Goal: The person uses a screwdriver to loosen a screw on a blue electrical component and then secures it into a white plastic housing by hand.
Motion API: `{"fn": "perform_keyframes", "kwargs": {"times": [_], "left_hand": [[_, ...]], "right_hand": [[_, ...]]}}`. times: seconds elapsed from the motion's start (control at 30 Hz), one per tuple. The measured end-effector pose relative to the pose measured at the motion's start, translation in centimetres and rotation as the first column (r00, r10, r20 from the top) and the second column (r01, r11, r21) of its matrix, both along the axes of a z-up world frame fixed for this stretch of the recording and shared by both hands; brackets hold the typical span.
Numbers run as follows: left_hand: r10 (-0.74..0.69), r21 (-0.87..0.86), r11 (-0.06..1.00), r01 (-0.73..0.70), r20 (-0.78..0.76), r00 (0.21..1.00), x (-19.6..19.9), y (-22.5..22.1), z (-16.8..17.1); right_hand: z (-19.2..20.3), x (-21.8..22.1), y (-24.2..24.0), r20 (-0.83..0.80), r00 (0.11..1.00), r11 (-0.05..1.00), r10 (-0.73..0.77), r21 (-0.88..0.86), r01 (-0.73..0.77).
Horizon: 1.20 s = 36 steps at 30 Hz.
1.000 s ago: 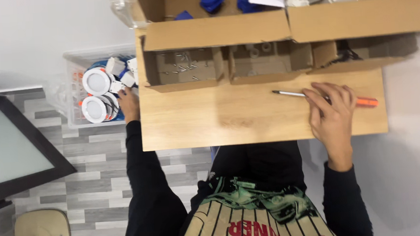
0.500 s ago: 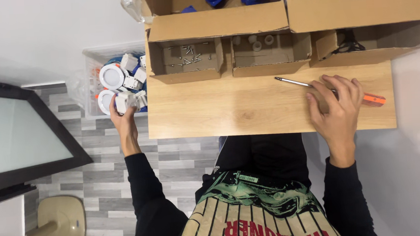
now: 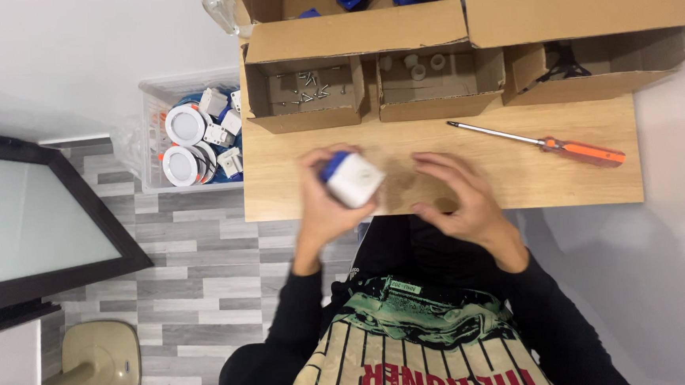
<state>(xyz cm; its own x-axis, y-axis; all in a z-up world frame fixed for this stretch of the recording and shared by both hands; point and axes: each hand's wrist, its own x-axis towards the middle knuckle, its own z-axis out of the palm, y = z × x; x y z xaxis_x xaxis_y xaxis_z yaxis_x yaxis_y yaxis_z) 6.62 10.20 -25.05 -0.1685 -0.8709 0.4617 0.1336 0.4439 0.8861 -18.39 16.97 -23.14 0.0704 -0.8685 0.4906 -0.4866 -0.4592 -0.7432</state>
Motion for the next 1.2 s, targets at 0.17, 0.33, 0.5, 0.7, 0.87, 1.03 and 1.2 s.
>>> {"fn": "perform_keyframes", "kwargs": {"times": [0.17,0.33,0.5,0.7,0.87,1.03,1.2], "left_hand": [[0.032,0.154,0.985,-0.077,0.278,0.96,-5.9,1.5,0.4],[-0.143,0.001,0.987,0.158,0.439,0.887,-5.5,1.3,2.2],[-0.343,0.032,0.93,0.367,0.442,0.829,-4.3,1.0,3.7],[-0.33,-0.069,0.921,0.383,0.384,0.862,-5.2,1.3,4.5],[-0.195,-0.118,0.961,0.248,0.34,0.92,-6.4,1.5,3.3],[-0.15,0.04,0.989,0.145,0.226,0.962,-6.9,1.7,3.0],[-0.14,0.109,0.987,0.122,0.18,0.974,-7.0,1.8,3.2]], "right_hand": [[0.5,1.2,-1.4,0.03,0.995,0.992,0.095,0.085,-0.097],[-1.1,-1.6,-1.8,-0.065,0.994,0.992,0.09,0.095,-0.084],[-1.0,-1.8,-2.2,-0.036,0.989,0.988,0.147,0.06,-0.144],[-2.7,-2.7,-2.0,-0.019,0.985,0.979,0.174,0.113,-0.171],[-4.3,-3.2,-2.1,-0.048,0.982,0.976,0.181,0.129,-0.174],[-4.0,-3.2,-2.5,-0.02,0.973,0.969,0.231,0.093,-0.228],[-3.8,-3.3,-2.4,0.015,0.969,0.963,0.247,0.11,-0.247]]}}
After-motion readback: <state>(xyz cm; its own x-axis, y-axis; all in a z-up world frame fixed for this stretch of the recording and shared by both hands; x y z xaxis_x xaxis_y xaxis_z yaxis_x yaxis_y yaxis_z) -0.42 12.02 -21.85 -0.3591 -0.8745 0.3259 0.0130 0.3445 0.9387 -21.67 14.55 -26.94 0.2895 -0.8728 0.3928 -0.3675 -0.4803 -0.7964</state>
